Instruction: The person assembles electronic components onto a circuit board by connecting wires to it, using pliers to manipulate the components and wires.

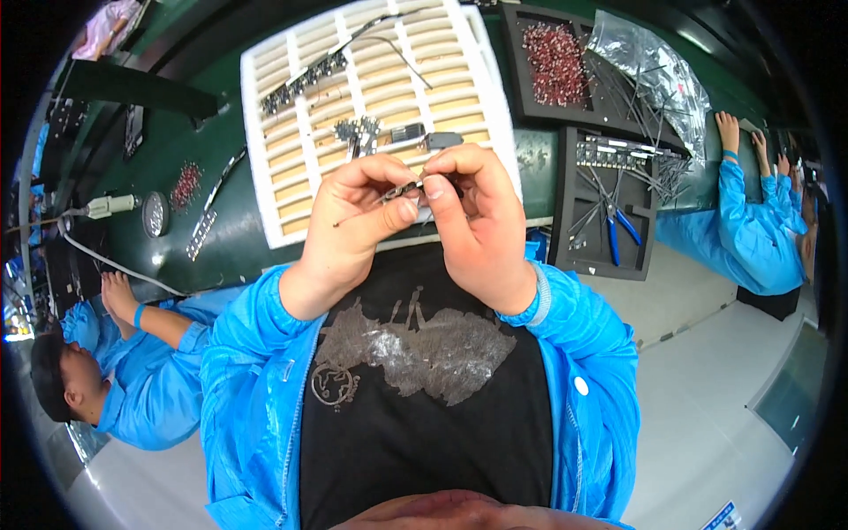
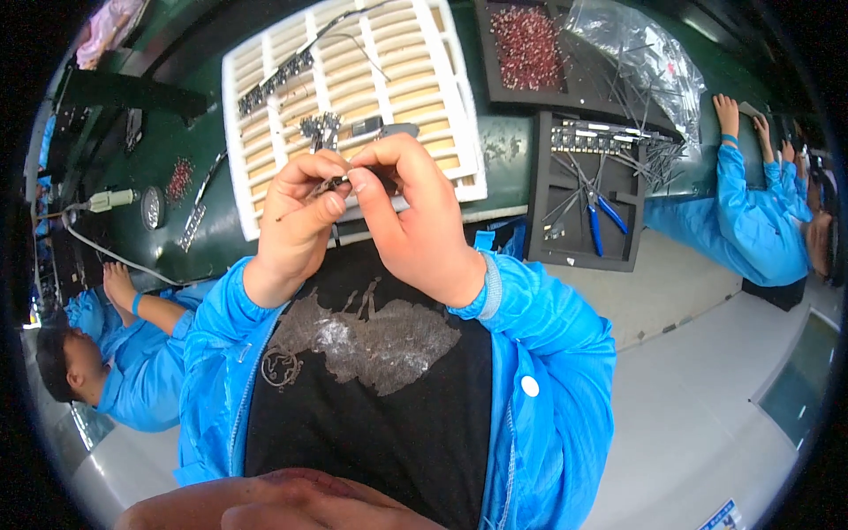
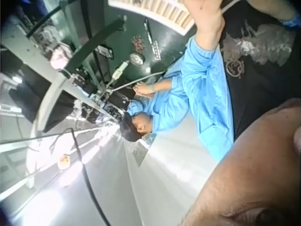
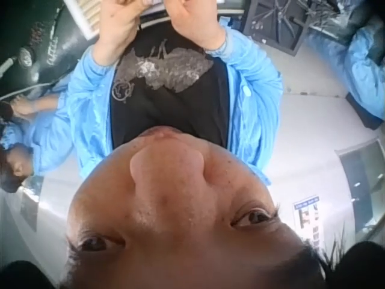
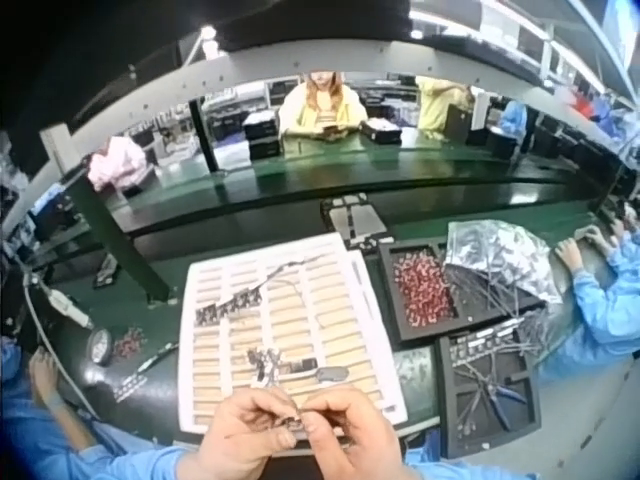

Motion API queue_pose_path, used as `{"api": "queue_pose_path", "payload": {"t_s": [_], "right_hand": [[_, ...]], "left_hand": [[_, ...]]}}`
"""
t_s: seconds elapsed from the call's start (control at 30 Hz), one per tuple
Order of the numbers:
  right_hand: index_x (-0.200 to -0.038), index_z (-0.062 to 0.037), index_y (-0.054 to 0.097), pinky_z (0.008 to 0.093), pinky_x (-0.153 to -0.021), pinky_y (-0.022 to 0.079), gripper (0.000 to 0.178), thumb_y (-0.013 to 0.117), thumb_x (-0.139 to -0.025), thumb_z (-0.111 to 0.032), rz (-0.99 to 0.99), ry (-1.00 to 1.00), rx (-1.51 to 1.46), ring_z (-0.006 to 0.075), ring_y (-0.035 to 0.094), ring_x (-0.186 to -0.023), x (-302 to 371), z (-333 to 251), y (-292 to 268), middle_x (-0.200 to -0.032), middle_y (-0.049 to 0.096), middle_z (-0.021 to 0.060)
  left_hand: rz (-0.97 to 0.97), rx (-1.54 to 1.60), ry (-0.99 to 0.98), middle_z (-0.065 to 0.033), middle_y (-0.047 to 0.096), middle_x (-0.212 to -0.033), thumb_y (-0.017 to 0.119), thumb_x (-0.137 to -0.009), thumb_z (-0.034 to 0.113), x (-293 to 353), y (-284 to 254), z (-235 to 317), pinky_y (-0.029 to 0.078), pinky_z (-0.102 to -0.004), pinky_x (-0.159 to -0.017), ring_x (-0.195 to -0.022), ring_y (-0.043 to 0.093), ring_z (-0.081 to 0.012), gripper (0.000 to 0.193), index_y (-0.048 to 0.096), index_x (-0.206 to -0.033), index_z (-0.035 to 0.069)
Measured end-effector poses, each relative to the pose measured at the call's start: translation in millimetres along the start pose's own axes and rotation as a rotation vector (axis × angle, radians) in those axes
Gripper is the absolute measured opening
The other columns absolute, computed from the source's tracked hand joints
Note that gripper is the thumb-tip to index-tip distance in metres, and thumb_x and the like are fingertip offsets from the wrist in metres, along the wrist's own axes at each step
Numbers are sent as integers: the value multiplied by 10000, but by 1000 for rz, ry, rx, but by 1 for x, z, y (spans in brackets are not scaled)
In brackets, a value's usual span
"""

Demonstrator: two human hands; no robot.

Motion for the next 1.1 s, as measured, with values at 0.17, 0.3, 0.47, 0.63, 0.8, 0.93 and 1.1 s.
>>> {"api": "queue_pose_path", "payload": {"t_s": [0.17, 0.3, 0.47, 0.63, 0.8, 0.93, 1.1], "right_hand": [[-1105, 0, 573, 249, -797, 521, 137, 634, -984, 18, 4, 82, -128, 109, 614, -928, 4, 2, -12, -1050, 568, 63], [-1142, -3, 580, 259, -795, 516, 166, 640, -987, -2, 6, 10, -54, 116, 620, -946, -1, 0, -23, -1068, 581, 63], [-1250, -3, 573, 244, -766, 498, 277, 640, -981, -10, 45, 53, -88, 120, 604, -943, -3, 4, -40, -1109, 607, 78], [-1258, 3, 555, 251, -751, 501, 320, 647, -951, 11, 37, 32, 46, 135, 599, -937, 1, 1, -49, -1125, 585, 103], [-1226, 1, 562, 252, -740, 491, 305, 650, -935, 22, 50, 64, 54, 126, 603, -917, 11, 7, -60, -1143, 574, 102], [-1205, -3, 570, 248, -732, 483, 293, 652, -926, 30, 108, 67, 65, 121, 594, -892, 13, 6, -71, -1139, 572, 94], [-1159, 21, 583, 265, -819, 480, 269, 660, -904, 62, 1, 87, 295, 116, 587, -924, -2, -5, -70, -1082, 568, 88]], "left_hand": [[-128, -75, 78, -58, 633, -1077, 735, -895, -47, -14, 16, 3, 534, -297, -895, -1013, 628, -156, 186, 683, -1060, 24], [-16, -195, -8, -65, 659, -1054, 702, -938, -16, -29, 20, 9, 545, -300, -906, -996, 654, -159, 125, 662, -1053, 11], [-288, -681, -223, -52, 694, -977, 651, -983, 83, -102, 36, 45, 545, -294, -917, -941, 677, -137, 139, 627, -1086, -7], [-468, -1340, 17, -43, 699, -864, 657, -987, 170, -233, 22, 79, 521, -292, -743, -863, 671, -111, 157, 667, -1060, 31], [-286, -2070, 328, -68, 724, -959, 598, -1003, 207, -337, 11, 76, 422, -492, -972, -969, 673, -261, 158, 702, -1103, 142], [-288, -2409, 401, -80, 706, -1176, 579, -988, 172, -383, -4, 37, 184, -626, -1161, -1286, 545, -299, 248, 705, -1201, 189], [-191, -2505, 1348, -155, 638, -1120, 590, -960, 312, -402, -41, 24, 501, -482, -885, -1059, 612, -314, 286, 686, -1124, 98]]}}
Point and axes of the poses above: each hand's wrist, its own x-axis away from the middle knuckle, its own y-axis out of the palm, z = x × y, the point moved 7 cm from there along -x, towards the middle knuckle
